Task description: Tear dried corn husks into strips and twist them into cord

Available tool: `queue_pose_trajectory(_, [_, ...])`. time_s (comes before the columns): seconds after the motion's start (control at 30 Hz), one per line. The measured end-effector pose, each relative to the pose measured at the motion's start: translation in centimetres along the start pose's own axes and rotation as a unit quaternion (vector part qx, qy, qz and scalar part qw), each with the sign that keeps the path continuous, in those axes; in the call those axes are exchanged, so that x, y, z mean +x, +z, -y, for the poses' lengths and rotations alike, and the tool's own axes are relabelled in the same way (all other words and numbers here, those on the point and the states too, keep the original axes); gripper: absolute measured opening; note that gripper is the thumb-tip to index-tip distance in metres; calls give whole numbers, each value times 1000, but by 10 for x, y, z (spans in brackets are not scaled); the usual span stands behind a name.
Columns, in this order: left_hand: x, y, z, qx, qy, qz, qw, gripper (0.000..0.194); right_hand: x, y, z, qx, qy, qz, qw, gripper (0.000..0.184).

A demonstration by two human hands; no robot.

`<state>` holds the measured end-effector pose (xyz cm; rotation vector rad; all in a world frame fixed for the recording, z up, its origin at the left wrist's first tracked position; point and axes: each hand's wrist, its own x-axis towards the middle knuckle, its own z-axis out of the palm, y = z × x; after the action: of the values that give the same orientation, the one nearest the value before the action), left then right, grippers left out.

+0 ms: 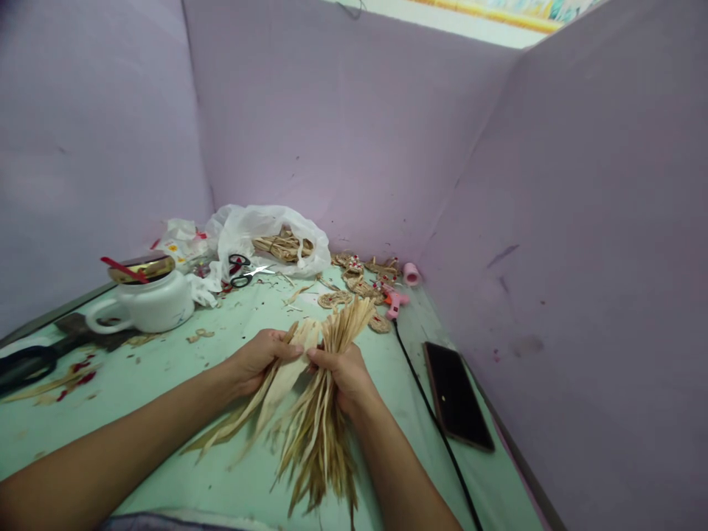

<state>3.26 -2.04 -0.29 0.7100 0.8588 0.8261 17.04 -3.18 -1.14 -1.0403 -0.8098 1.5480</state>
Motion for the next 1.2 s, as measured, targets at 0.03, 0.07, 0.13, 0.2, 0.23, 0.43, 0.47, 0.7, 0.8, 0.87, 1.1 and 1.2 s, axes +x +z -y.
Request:
queue_pose_trajectory(0.03, [0,0,0,-4,2,-4,1000,13,0,0,-1,2,-1,2,1000,21])
queue_pose_trajectory(0.07, [1,1,1,-11,4,-5,1000,13,0,1,-1,7,-1,6,1000,22])
queue_pose_trajectory(0.13, [1,3,2,-31,0,-3,1000,13,-1,1,-1,23,-1,23,999,27])
queue_pose_trajectory(0.2, [1,3,1,-52,-10,-1,999,15,-2,1,-1,42,2,45,998,32])
queue_pose_trajectory(0.23, [1,3,1,-58,-14,-1,998,15,-2,1,-1,48,5,56,997,34])
queue_pose_trajectory(0.43, [5,-1,4,-44,-3,-10,999,14,-1,1,-3,48,-12,84,995,38])
queue_pose_trajectory(0.47, [5,-1,5,-35,2,-16,999,13,0,1,-4,44,-18,77,996,36])
queue_pose_trajectory(0.7, [5,0,4,-48,4,-17,999,15,3,-2,-6,38,-28,37,998,33])
queue_pose_trajectory(0.8, [6,-1,2,-65,-1,-18,998,12,3,-3,-4,49,-20,40,998,31])
queue_pose_trajectory(0.87, [6,-1,1,-61,3,-24,998,11,4,-4,-2,56,-15,37,998,28])
queue_pose_trajectory(1.1, [13,-10,-3,15,36,-93,995,15,-1,-5,15,133,39,15,990,28])
queue_pose_trajectory(1.2, [18,-18,-5,41,55,-106,992,16,-9,-13,31,155,35,93,983,30])
